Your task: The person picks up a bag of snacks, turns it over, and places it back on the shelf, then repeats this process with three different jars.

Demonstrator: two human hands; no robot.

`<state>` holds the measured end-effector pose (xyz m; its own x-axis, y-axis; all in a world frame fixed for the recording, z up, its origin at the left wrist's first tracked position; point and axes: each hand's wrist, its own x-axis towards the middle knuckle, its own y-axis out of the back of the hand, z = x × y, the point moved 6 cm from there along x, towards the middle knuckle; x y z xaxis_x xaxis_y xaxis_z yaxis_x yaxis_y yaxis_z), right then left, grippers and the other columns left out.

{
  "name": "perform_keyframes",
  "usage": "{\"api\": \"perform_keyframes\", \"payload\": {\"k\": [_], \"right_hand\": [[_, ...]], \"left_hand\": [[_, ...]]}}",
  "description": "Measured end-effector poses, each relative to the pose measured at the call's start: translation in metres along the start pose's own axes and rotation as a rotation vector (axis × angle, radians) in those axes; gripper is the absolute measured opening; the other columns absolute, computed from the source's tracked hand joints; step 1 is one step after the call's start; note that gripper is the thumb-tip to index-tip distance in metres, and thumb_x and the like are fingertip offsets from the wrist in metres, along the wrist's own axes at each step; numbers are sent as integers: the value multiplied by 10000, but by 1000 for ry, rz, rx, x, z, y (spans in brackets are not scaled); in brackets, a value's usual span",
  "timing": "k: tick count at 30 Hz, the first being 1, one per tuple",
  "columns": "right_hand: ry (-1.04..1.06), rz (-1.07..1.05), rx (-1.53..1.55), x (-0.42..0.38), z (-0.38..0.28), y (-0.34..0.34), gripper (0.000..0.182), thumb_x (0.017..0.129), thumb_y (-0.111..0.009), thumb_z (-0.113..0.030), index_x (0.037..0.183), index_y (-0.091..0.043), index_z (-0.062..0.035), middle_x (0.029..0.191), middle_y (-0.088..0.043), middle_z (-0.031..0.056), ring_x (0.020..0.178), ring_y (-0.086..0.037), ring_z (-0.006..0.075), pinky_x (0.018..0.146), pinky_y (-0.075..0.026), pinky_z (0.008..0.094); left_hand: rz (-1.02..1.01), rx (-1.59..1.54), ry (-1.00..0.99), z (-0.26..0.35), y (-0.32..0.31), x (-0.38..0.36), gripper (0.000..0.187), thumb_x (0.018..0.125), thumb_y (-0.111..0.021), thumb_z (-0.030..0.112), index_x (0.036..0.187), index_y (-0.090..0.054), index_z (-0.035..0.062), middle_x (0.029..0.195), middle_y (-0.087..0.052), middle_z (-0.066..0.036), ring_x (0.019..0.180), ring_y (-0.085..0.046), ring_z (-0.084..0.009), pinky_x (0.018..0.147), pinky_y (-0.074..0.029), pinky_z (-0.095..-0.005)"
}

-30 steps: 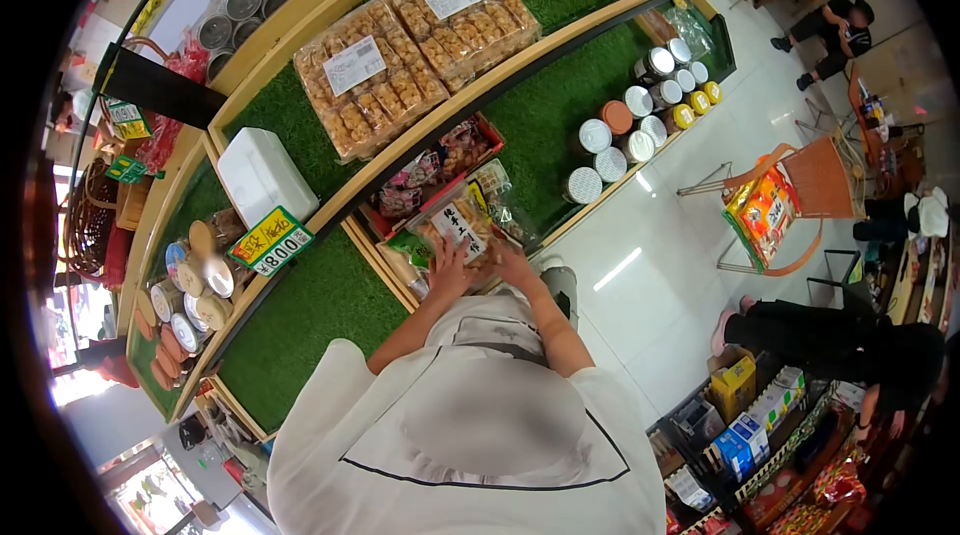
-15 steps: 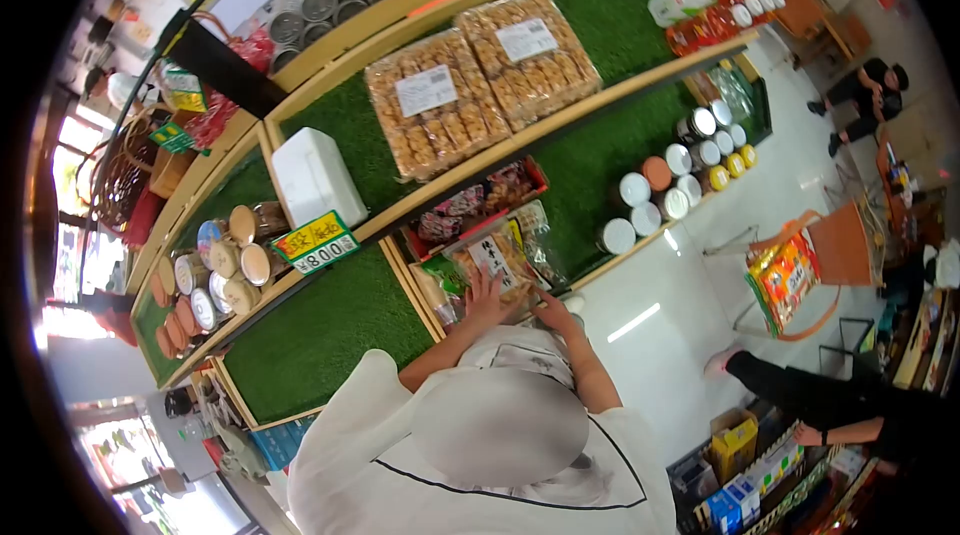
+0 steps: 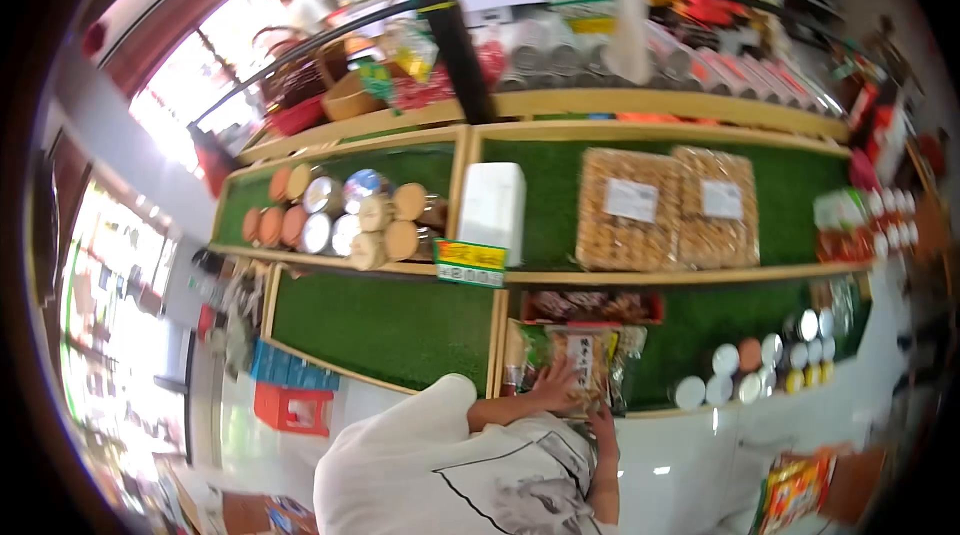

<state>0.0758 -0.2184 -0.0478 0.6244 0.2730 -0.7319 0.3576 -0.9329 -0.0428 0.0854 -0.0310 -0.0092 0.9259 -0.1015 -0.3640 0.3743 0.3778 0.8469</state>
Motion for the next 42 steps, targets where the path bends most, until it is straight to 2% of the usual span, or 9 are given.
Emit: {"api": "perform_keyframes", "payload": {"k": [6, 10, 25, 28, 29, 31, 34, 37, 42], "right_hand": [[35, -36, 26, 5, 5, -7, 685, 827, -619, -174, 1443, -320, -205, 895, -571, 52, 671, -534, 121, 586, -466, 268], [-38, -76, 6, 11, 16, 0, 675, 843, -569, -174, 1438, -284, -315, 1230, -508, 125, 852, -633, 278, 665, -510, 377], [31, -46, 80, 9, 11, -3, 627, 845, -551, -158, 1421, -335, -281, 1186, -538, 115, 820, -622, 240, 640, -491, 365], [998, 31, -923, 27, 34, 5, 570, 857, -608, -157, 1389, -402, -160, 1207, -526, 91, 809, -573, 164, 671, -504, 321], [730, -17, -704, 39, 43, 4, 585, 858, -614, -189, 1396, -390, -145, 1111, -554, 74, 773, -551, 149, 652, -491, 304], [235, 60, -142, 44, 53, 3, 625, 861, -627, -254, 1412, -365, -117, 919, -610, 39, 701, -509, 118, 614, -466, 270], [151, 109, -176, 5, 15, -5, 693, 838, -613, -368, 1443, -316, -210, 842, -603, 52, 691, -544, 135, 613, -471, 278], [109, 101, -176, 5, 13, -5, 732, 822, -557, -424, 1466, -245, -266, 1098, -602, 128, 829, -600, 238, 650, -517, 371], [-16, 51, -130, -10, 5, -6, 720, 812, -561, -388, 1459, -256, -301, 1319, -488, 171, 1052, -577, 297, 725, -522, 379]], "left_hand": [[31, -2, -34, 1, 2, -5, 894, 778, -593, 596, 1462, -167, 208, 1545, 71, -96, 1407, 74, -377, 1034, -188, -658], [56, -45, -28, -1, 1, -5, 933, 726, -639, 598, 1461, -197, 228, 1551, 58, -64, 1414, 48, -360, 1026, -205, -660], [-1, -44, -61, -8, 15, -7, 907, 688, -744, 434, 1438, -277, 229, 1549, -9, -68, 1417, -9, -345, 1041, -213, -639], [168, -126, -243, -10, 10, -2, 901, 648, -768, 422, 1410, -336, 212, 1527, -102, -127, 1399, -82, -392, 1036, -215, -647], [291, -216, -364, -16, 3, 2, 901, 632, -777, 422, 1398, -355, 206, 1513, -137, -153, 1388, -109, -415, 1035, -211, -649], [205, -137, -312, -13, 1, 5, 927, 639, -772, 440, 1415, -325, 201, 1519, -89, -171, 1385, -69, -439, 1046, -205, -632], [-93, -68, -187, -3, 4, 4, 980, 700, -698, 542, 1468, -185, 214, 1535, 48, -158, 1390, 45, -430, 1071, -147, -604], [-229, -20, -118, 1, 2, 3, 995, 746, -629, 597, 1488, -78, 229, 1534, 127, -143, 1387, 112, -421, 1077, -96, -601], [-263, -2, -144, -3, 0, 7, 986, 770, -604, 588, 1490, -28, 239, 1530, 142, -155, 1385, 124, -425, 1075, -74, -605]]}}
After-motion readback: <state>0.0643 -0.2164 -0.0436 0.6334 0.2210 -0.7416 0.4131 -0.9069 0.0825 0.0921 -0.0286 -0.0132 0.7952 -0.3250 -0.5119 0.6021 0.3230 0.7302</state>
